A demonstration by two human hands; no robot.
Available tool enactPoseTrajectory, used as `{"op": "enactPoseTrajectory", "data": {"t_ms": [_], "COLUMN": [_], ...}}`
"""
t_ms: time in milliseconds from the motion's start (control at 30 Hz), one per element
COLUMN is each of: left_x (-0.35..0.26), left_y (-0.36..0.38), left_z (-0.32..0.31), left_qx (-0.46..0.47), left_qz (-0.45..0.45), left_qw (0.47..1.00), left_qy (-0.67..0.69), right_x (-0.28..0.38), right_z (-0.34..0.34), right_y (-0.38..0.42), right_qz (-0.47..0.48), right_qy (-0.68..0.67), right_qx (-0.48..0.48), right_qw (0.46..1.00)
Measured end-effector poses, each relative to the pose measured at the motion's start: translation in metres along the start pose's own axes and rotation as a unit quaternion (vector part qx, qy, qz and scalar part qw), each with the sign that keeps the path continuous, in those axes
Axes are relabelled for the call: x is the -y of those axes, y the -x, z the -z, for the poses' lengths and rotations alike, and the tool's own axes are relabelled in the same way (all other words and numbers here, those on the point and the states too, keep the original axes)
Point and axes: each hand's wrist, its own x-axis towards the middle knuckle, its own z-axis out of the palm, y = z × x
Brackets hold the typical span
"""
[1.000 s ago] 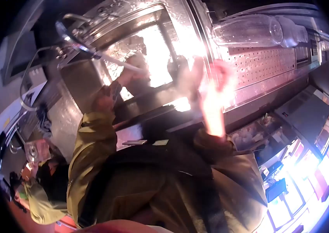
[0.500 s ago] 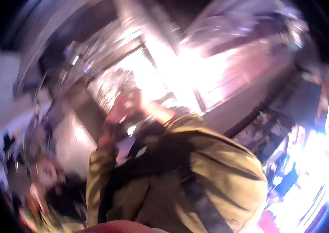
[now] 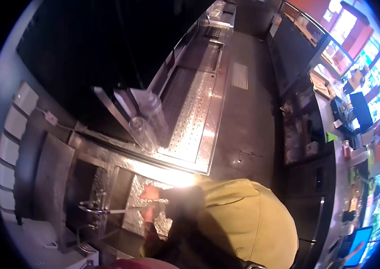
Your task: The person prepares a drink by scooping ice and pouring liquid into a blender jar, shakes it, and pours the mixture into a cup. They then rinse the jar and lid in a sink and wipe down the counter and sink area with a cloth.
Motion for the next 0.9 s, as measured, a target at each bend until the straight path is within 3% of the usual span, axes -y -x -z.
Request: {"op": "enactPoseTrajectory", "data": {"t_ms": [33,67,100,133,300,500,733,900], "left_x": [-0.055,-0.102,-0.115,-0.123,-0.152,-0.176,-0.174,-0.146], "left_y": [0.051,0.089,0.105,0.111,0.133,0.148,0.163,0.172], "left_z": [-0.032,-0.052,-0.053,-0.058,-0.064,-0.068,-0.030,0.007], "left_qx": [-0.016,-0.070,-0.079,-0.071,-0.076,-0.072,-0.107,-0.257], "left_qz": [-0.074,-0.069,-0.084,-0.107,-0.147,-0.172,-0.181,-0.116], "left_qw": [0.997,0.977,0.970,0.969,0.971,0.970,0.967,0.915], "left_qy": [-0.029,-0.191,-0.212,-0.213,-0.175,-0.154,-0.142,-0.290], "right_x": [-0.002,-0.002,0.006,0.007,0.049,0.075,0.063,0.068], "right_z": [-0.005,-0.047,-0.064,-0.080,-0.051,-0.018,-0.008,0.031], "right_y": [-0.012,-0.021,-0.025,-0.023,0.001,0.022,0.014,-0.006], "right_qz": [-0.139,-0.284,-0.351,-0.360,-0.242,-0.105,-0.030,-0.075], "right_qy": [-0.216,-0.459,-0.553,-0.568,-0.433,-0.212,0.039,0.251], "right_qx": [0.183,0.118,0.108,0.131,0.188,0.153,0.105,0.129], "right_qw": [0.949,0.833,0.748,0.728,0.848,0.959,0.993,0.956]}}
